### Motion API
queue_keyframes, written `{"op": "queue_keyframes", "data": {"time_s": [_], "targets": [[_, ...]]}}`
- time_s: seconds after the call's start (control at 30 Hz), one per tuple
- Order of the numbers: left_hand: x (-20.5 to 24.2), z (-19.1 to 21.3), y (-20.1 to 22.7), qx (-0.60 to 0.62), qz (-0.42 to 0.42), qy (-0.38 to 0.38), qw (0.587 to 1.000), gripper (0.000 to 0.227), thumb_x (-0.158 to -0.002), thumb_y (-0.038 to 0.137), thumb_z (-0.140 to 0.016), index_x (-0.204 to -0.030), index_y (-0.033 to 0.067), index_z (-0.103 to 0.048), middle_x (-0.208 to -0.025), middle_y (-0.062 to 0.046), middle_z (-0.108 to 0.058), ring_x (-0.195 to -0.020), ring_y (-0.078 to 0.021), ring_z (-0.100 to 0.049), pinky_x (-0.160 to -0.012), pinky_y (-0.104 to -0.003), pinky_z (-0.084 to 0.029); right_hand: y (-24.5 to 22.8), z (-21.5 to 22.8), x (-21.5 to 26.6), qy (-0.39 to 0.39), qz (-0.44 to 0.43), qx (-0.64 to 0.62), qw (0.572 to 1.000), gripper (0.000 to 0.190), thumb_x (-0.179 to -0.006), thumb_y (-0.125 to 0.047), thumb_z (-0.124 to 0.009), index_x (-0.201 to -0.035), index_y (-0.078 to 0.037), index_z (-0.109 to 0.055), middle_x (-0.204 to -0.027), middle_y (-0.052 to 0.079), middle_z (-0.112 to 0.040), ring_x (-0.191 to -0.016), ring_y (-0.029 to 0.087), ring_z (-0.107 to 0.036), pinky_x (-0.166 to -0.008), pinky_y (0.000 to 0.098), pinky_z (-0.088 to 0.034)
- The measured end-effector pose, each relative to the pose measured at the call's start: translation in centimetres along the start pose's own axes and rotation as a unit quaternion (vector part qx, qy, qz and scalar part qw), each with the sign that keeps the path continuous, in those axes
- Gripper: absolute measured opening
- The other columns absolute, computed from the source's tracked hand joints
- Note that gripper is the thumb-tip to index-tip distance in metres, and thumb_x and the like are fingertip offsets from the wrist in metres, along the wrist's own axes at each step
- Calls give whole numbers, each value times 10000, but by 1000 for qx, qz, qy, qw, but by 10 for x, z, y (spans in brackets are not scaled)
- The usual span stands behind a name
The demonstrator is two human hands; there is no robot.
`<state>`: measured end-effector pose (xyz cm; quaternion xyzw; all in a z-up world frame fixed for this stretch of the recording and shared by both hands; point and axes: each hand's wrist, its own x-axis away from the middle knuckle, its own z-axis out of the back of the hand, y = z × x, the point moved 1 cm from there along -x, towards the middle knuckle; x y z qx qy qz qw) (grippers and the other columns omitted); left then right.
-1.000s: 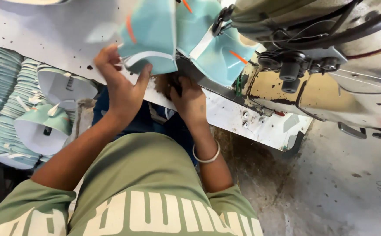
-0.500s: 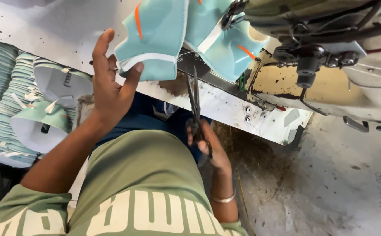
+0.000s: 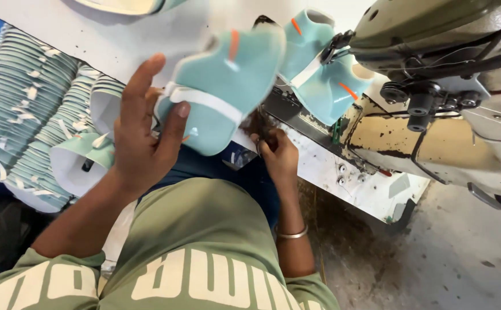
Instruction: The person sews a white strap onto a light blue slipper using a sewing machine, then cuts the excess thread with scissors. This process is repeated for multiple slippers, with the person picking up a new slipper, sewing the strap, and trimming the thread.
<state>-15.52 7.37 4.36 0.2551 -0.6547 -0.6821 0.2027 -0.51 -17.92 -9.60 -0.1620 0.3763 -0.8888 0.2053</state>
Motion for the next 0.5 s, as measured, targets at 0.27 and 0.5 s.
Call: {"op": "queue_keyframes", "data": {"time_s": [0.27,0.5], "targets": [[9,15,53,-229,-172,-7,958,483,-1063,92,-670,-1490,50,-447,-1309,-186,-677,-1053,-272,-654,-945,-360,-515,-36,10,37,-25,22,-171,985,379,-937,-198,-802,-1245,-19,-671,-1181,104,-705,-1035,189,-675,-883,363,-548],[23,5,72,-211,-146,-151,955,553,-978,267,-732,-1442,64,-509,-857,-57,-686,-876,-218,-699,-935,-369,-426,-122,21,76,-215,-27,-493,842,524,-902,-152,-794,-1364,-45,-572,-1281,24,-662,-1165,135,-631,-1007,310,-510]]}}
